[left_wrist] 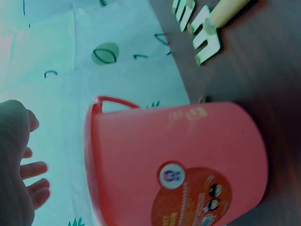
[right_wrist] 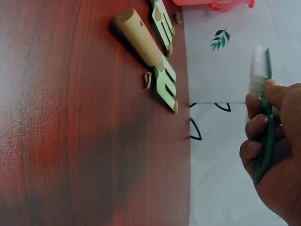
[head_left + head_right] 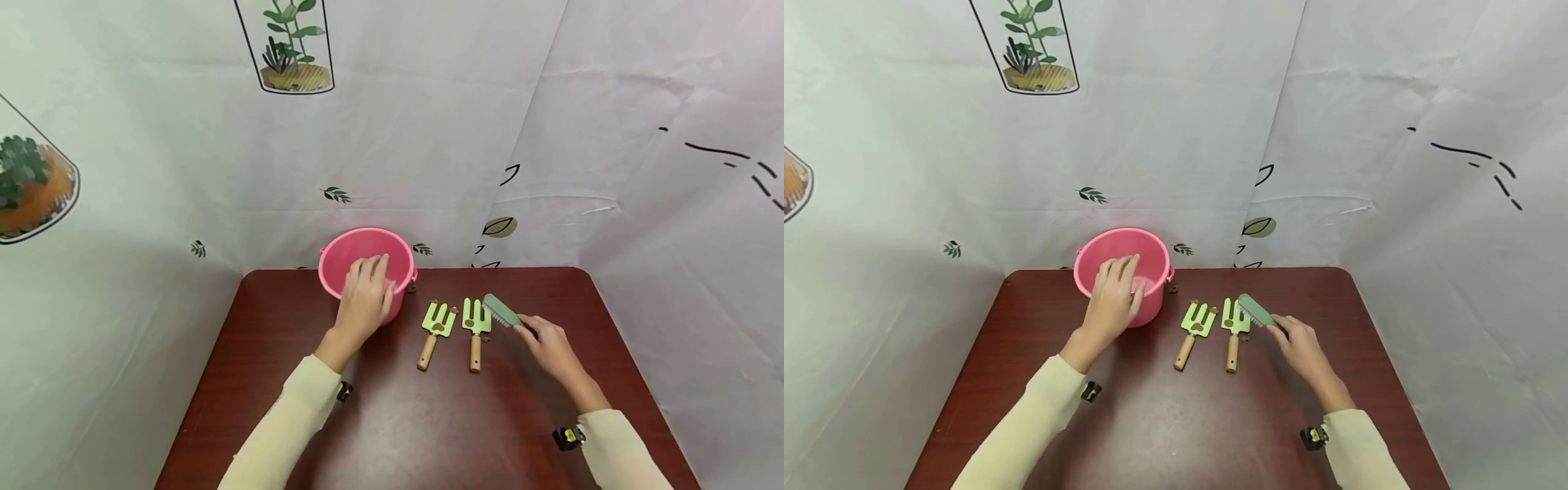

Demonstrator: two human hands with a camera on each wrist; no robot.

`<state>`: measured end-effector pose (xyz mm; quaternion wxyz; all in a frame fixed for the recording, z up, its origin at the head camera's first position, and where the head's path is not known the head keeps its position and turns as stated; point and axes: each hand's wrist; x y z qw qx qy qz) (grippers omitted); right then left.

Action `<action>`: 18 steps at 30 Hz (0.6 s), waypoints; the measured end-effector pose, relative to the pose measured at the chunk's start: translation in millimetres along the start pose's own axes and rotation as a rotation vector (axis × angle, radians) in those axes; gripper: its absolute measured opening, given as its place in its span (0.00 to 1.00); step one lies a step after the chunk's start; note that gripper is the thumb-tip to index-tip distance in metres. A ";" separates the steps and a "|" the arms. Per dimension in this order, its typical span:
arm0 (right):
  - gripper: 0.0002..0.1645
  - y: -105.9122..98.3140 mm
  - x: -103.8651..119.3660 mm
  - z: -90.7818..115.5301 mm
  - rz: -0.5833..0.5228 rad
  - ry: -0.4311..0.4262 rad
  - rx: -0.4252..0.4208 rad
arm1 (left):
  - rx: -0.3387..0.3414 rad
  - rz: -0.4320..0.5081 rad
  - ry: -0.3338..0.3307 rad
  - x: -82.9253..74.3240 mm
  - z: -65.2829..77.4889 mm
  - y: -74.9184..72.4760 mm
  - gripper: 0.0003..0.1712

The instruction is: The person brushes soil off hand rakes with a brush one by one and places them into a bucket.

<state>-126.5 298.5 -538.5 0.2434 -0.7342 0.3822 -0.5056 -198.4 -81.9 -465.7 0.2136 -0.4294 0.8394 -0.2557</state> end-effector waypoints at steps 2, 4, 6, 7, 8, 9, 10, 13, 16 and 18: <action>0.21 0.6 -1.7 0.0 0.009 -0.028 -0.027 | -0.043 -0.009 0.057 -3.0 4.9 0.6 0.31; 0.20 1.1 -3.6 0.6 0.015 -0.052 -0.052 | -0.076 -0.014 0.106 -5.4 9.7 1.3 0.31; 0.20 1.7 -5.5 1.1 0.023 -0.077 -0.078 | -0.102 -0.013 0.151 -7.3 14.4 2.2 0.31; 0.20 2.1 -6.6 1.3 0.027 -0.088 -0.090 | -0.109 -0.009 0.171 -8.0 16.8 2.8 0.30; 0.20 2.4 -7.6 1.5 0.029 -0.096 -0.099 | -0.119 -0.001 0.188 -8.8 19.4 3.3 0.30; 0.20 2.7 -8.5 1.8 0.032 -0.101 -0.105 | -0.124 0.006 0.204 -9.5 22.5 4.0 0.29; 0.20 3.1 -9.3 2.0 0.034 -0.107 -0.109 | -0.131 0.018 0.221 -10.4 25.6 4.9 0.29; 0.20 4.1 -11.2 2.3 0.037 -0.111 -0.111 | -0.158 0.051 0.264 -12.9 35.7 8.8 0.26; 0.19 4.7 -12.1 2.5 0.036 -0.113 -0.111 | -0.165 0.057 0.302 -15.8 45.4 12.8 0.27; 0.19 5.1 -12.6 2.6 0.033 -0.117 -0.116 | -0.162 0.060 0.324 -18.2 50.3 15.1 0.28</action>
Point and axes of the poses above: each hand's wrist, its own z-axis away from the middle knuckle, its own y-axis out of the palm, x = y × z, and after that the axes turned 11 degrees about -x, right-handed
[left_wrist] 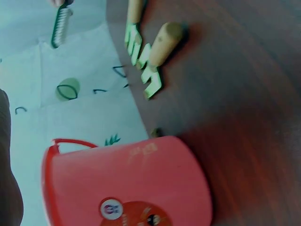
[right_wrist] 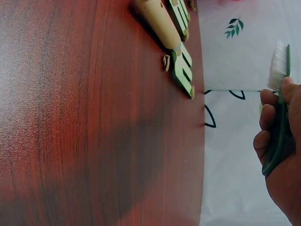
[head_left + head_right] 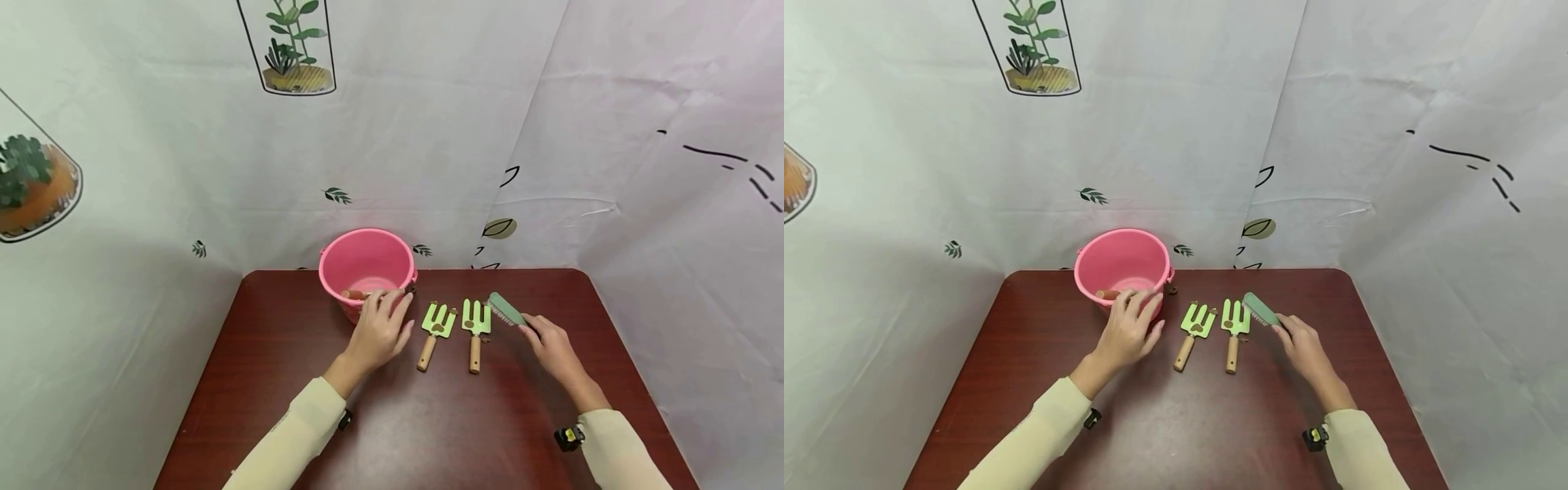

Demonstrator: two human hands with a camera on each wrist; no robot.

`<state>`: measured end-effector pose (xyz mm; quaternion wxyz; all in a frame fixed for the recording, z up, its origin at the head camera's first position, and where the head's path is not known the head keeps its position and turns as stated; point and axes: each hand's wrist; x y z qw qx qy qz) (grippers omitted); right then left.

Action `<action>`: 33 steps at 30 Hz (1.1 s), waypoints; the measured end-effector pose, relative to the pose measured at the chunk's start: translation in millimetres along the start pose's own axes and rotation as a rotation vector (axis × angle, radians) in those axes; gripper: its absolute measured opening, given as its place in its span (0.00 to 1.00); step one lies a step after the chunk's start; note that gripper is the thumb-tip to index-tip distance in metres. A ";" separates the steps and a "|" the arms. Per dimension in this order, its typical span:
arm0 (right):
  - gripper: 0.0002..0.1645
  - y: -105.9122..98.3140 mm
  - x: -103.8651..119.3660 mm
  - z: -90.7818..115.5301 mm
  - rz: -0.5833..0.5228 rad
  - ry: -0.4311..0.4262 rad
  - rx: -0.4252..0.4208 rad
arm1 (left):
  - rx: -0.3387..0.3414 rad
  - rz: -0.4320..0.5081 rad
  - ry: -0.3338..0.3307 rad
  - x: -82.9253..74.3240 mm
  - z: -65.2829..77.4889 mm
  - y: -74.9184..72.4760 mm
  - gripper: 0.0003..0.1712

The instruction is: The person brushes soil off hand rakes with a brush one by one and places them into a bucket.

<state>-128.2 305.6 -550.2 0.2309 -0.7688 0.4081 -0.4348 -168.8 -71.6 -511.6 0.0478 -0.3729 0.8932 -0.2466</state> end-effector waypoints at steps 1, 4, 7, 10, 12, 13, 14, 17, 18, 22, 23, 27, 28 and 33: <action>0.19 0.2 -0.1 0.2 -0.002 -0.001 -0.002 | 0.005 0.006 0.007 -2.0 1.8 0.4 0.30; 0.19 0.7 -0.2 0.8 -0.004 -0.004 0.001 | 0.019 0.022 0.026 -7.9 7.1 3.0 0.32; 0.19 0.9 -0.3 1.4 0.001 -0.001 0.015 | 0.057 0.034 0.031 -13.5 12.9 8.0 0.31; 0.19 1.5 -0.6 1.8 0.002 -0.002 0.022 | 0.116 0.029 0.034 -17.9 18.9 14.8 0.30; 0.19 1.8 -0.5 1.9 -0.001 -0.002 0.023 | 0.153 0.026 0.030 -20.7 21.9 19.4 0.30; 0.18 1.9 -0.5 1.9 -0.003 -0.003 0.021 | 0.169 0.021 0.024 -22.2 23.3 22.1 0.30; 0.18 1.9 -0.4 1.9 -0.006 -0.002 0.020 | 0.185 0.017 0.015 -23.6 24.7 25.1 0.30; 0.18 1.9 -0.2 1.8 -0.007 0.003 0.023 | 0.249 0.015 -0.029 -29.1 27.5 33.0 0.29; 0.18 1.9 -0.2 1.8 -0.006 0.005 0.025 | 0.279 0.014 -0.046 -31.0 28.6 35.7 0.29; 0.19 2.3 0.3 2.2 -0.004 0.015 0.041 | 0.452 -0.024 -0.107 -39.0 33.5 45.1 0.31; 0.19 2.6 0.1 2.4 -0.002 0.019 0.048 | 0.499 -0.044 -0.116 -40.8 34.9 47.3 0.31; 0.19 4.1 -0.8 3.3 -0.001 0.024 0.062 | 0.657 -0.097 -0.177 -47.2 40.4 55.3 0.28; 0.19 4.4 -1.2 3.5 0.001 0.022 0.063 | 0.686 -0.100 -0.195 -48.6 41.5 57.0 0.28; 0.18 5.6 -2.2 4.2 -0.007 0.003 0.044 | 0.796 -0.070 -0.323 -54.0 44.4 64.6 0.28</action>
Point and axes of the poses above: each hand's wrist, its own z-axis away from the middle knuckle, its own y-axis out of the palm, x = y × z, and after that the axes turned 11 degrees about -x, right-handed
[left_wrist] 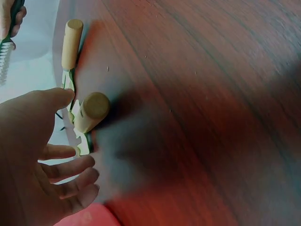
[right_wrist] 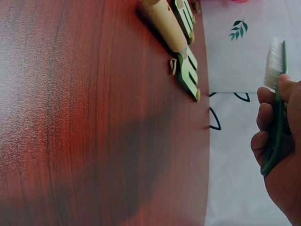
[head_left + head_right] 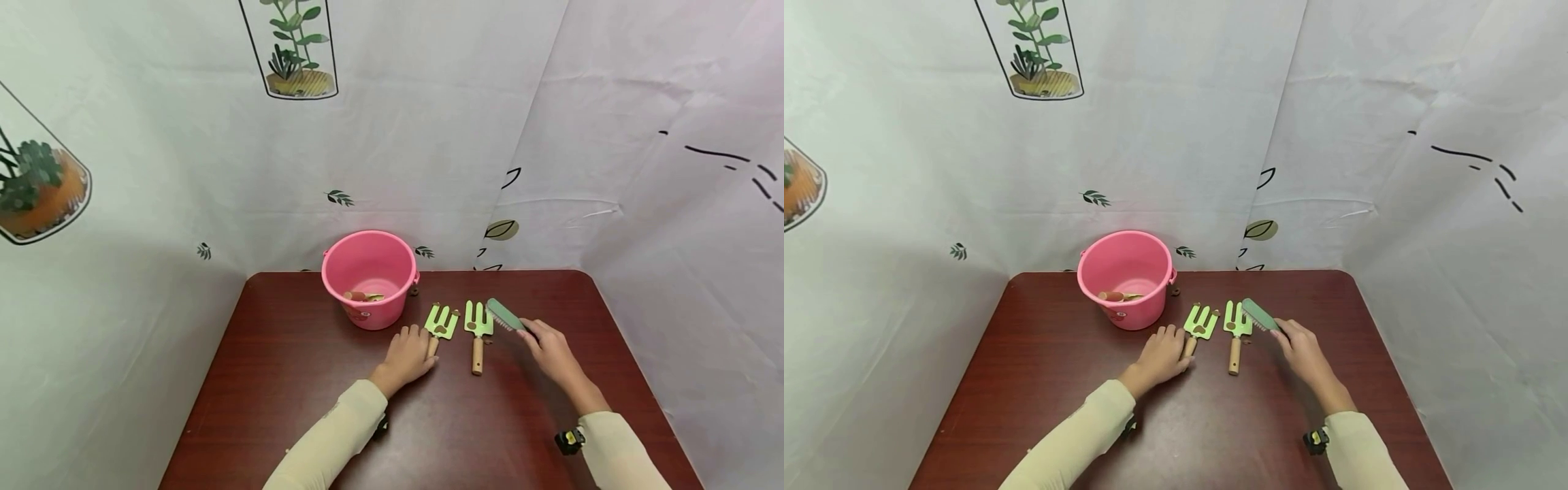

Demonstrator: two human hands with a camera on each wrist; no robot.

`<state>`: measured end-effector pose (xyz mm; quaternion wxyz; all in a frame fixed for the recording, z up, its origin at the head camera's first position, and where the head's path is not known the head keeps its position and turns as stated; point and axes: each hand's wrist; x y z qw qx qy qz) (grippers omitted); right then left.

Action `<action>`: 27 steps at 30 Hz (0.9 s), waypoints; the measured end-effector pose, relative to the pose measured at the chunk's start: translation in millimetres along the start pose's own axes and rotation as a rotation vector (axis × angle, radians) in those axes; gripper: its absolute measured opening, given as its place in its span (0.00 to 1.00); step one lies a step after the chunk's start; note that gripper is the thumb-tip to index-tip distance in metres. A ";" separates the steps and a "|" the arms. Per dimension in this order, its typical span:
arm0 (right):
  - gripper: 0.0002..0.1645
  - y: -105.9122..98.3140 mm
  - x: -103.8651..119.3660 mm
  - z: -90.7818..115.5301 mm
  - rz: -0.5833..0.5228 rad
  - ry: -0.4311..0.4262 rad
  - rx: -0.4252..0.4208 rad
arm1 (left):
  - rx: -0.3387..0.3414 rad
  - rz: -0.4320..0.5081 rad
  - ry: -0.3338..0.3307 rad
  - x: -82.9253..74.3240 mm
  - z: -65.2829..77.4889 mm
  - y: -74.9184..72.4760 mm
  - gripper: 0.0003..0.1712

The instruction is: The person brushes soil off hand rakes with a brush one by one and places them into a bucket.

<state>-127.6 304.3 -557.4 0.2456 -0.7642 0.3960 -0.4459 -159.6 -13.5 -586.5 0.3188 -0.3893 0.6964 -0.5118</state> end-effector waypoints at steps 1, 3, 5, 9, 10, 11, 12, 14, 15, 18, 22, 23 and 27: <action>0.17 0.3 -0.4 0.3 -0.001 -0.004 -0.001 | 0.019 0.021 -0.022 -1.2 -0.7 1.2 0.29; 0.17 0.8 -0.8 0.9 -0.005 -0.009 -0.005 | 0.049 0.069 -0.064 -3.4 -2.4 3.2 0.29; 0.17 1.0 -1.1 1.2 -0.008 -0.011 -0.005 | 0.077 0.115 -0.106 -5.7 -4.1 5.4 0.29; 0.17 1.3 -1.1 2.0 -0.013 -0.008 0.000 | 0.095 0.183 -0.182 -9.2 -6.7 11.6 0.28; 0.17 1.4 -1.2 2.2 -0.013 -0.006 0.002 | 0.096 0.190 -0.196 -10.0 -7.1 12.8 0.28; 0.17 1.5 -1.3 2.5 -0.013 -0.003 0.004 | 0.097 0.196 -0.208 -10.9 -7.4 13.8 0.28; 0.17 1.6 -1.4 2.7 -0.011 0.000 0.005 | 0.095 0.202 -0.217 -11.5 -7.8 14.5 0.27; 0.18 1.6 -1.7 3.0 -0.008 0.007 0.007 | 0.093 0.221 -0.235 -12.6 -8.6 15.1 0.24; 0.18 1.5 -1.7 3.1 -0.008 0.010 0.007 | 0.094 0.230 -0.242 -13.0 -9.1 15.1 0.22; 0.18 1.3 -1.7 3.2 -0.007 0.014 0.010 | 0.102 0.250 -0.257 -13.4 -10.4 14.0 0.17; 0.17 1.1 -1.6 3.2 -0.012 0.012 0.012 | 0.117 0.225 -0.257 -10.8 -10.6 11.6 0.14; 0.17 0.9 -1.6 3.2 -0.013 0.011 0.010 | 0.117 0.214 -0.254 -9.4 -10.4 10.8 0.14; 0.17 0.8 -2.4 3.4 -0.017 -0.003 -0.002 | 0.108 0.204 -0.247 -2.1 -9.8 9.1 0.13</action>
Point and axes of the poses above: each hand's wrist, its own z-axis away from the middle knuckle, its own y-axis out of the palm, x = y × z, and after that the axes turned 11 degrees about -x, right-handed
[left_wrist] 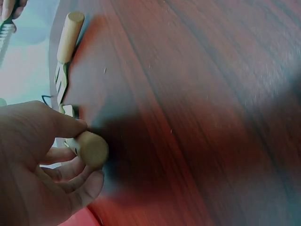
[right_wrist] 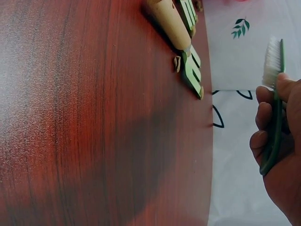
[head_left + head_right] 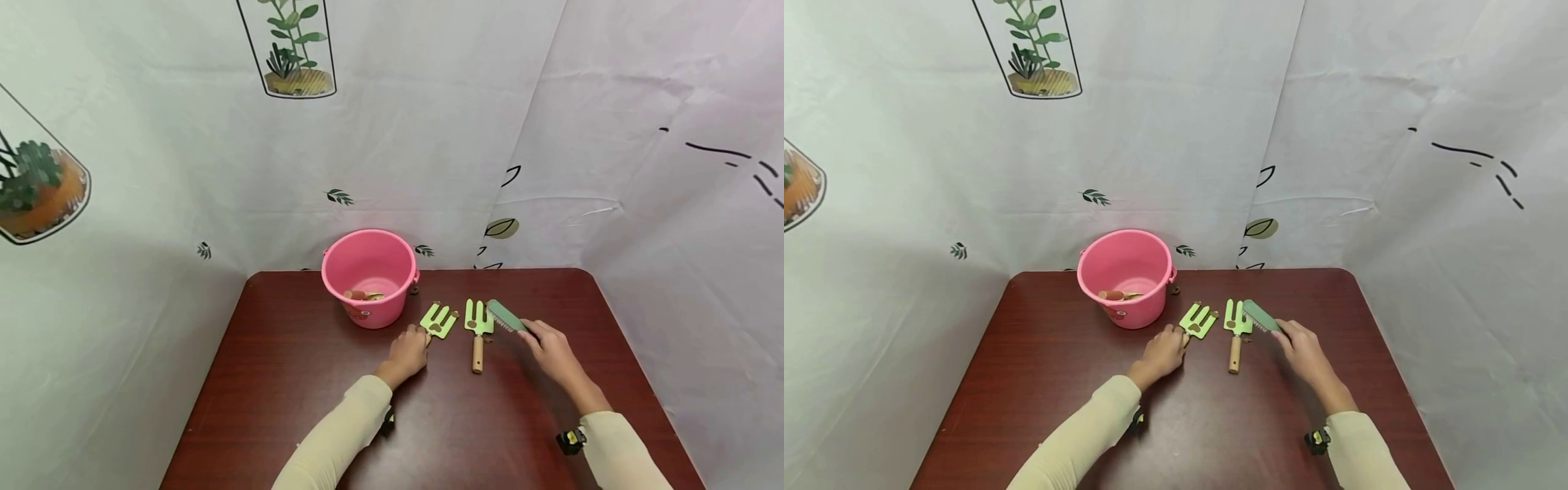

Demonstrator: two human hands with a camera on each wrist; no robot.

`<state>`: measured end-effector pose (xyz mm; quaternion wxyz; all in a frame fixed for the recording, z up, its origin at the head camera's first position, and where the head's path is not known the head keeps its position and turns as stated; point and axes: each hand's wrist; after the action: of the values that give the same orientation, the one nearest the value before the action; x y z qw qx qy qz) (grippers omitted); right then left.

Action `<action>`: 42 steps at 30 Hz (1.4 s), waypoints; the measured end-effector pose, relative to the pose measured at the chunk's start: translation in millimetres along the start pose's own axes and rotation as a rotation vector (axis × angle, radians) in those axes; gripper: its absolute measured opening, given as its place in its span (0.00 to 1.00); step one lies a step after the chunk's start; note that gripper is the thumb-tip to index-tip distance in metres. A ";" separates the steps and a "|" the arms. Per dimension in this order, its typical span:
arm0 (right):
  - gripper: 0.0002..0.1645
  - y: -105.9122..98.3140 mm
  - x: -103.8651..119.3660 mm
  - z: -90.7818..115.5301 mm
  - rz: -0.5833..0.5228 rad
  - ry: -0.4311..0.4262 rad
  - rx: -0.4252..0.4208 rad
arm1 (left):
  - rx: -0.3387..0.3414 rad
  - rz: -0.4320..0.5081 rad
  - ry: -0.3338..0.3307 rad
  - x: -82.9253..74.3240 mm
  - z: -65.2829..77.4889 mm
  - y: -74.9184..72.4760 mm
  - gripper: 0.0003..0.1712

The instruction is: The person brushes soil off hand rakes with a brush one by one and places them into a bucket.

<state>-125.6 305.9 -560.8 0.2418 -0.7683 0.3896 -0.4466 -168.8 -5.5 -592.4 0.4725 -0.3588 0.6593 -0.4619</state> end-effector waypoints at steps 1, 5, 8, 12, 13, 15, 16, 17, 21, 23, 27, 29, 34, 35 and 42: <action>0.17 0.1 -0.6 0.0 0.000 -0.006 -0.002 | -0.003 0.000 0.000 1.8 -0.4 -0.3 0.13; 0.16 1.3 -2.9 0.8 -0.006 -0.020 0.000 | -0.018 0.001 -0.004 8.9 -2.3 -0.4 0.13; 0.16 1.7 -3.8 1.4 -0.005 -0.029 -0.005 | -0.034 -0.011 -0.007 13.2 -3.6 0.0 0.14; 0.16 2.2 -4.2 2.3 0.000 -0.025 -0.011 | -0.057 -0.027 -0.016 16.6 -5.1 0.4 0.16; 0.16 2.2 -4.3 2.7 0.000 -0.023 -0.010 | -0.065 -0.031 -0.017 16.6 -5.6 0.8 0.16; 0.16 2.1 -4.3 3.7 0.002 -0.013 -0.005 | -0.079 -0.044 -0.019 15.8 -6.4 2.2 0.17; 0.16 2.0 -4.3 4.3 -0.001 -0.008 -0.001 | -0.086 -0.053 -0.019 15.1 -6.6 3.2 0.17; 0.16 1.9 -4.2 4.9 0.000 -0.004 0.002 | -0.098 -0.066 -0.017 14.3 -6.8 4.5 0.17; 0.17 1.4 -5.0 6.9 0.007 0.006 0.012 | -0.153 -0.102 -0.020 9.9 -6.4 9.7 0.16; 0.17 1.0 -5.4 7.5 0.010 0.012 0.016 | -0.177 -0.104 -0.032 7.7 -6.2 11.5 0.15; 0.17 -0.8 -6.6 7.8 0.009 0.015 0.018 | -0.197 -0.065 -0.081 4.4 -6.8 13.3 0.14; 0.17 -0.7 -7.0 7.9 0.007 0.010 0.018 | -0.204 -0.035 -0.108 4.4 -6.2 13.2 0.13; 0.16 0.3 -8.3 8.0 0.008 0.003 0.015 | -0.215 0.024 -0.134 6.1 -4.7 11.5 0.05; 0.16 0.6 -8.4 8.0 0.008 0.003 0.015 | -0.212 0.030 -0.134 6.6 -4.2 11.2 0.04; 0.16 1.9 -7.4 7.5 0.002 -0.001 0.020 | -0.215 0.056 -0.082 10.0 -0.6 7.2 0.04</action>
<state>-122.0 311.0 -569.6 0.2502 -0.7655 0.3858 -0.4500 -172.6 -12.2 -602.1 0.4708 -0.4074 0.6948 -0.3601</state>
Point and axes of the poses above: each hand's wrist, its own z-axis away from the middle knuckle, its own y-axis out of the palm, x = y × z, and after that the axes turned 11 degrees about -x, right-handed
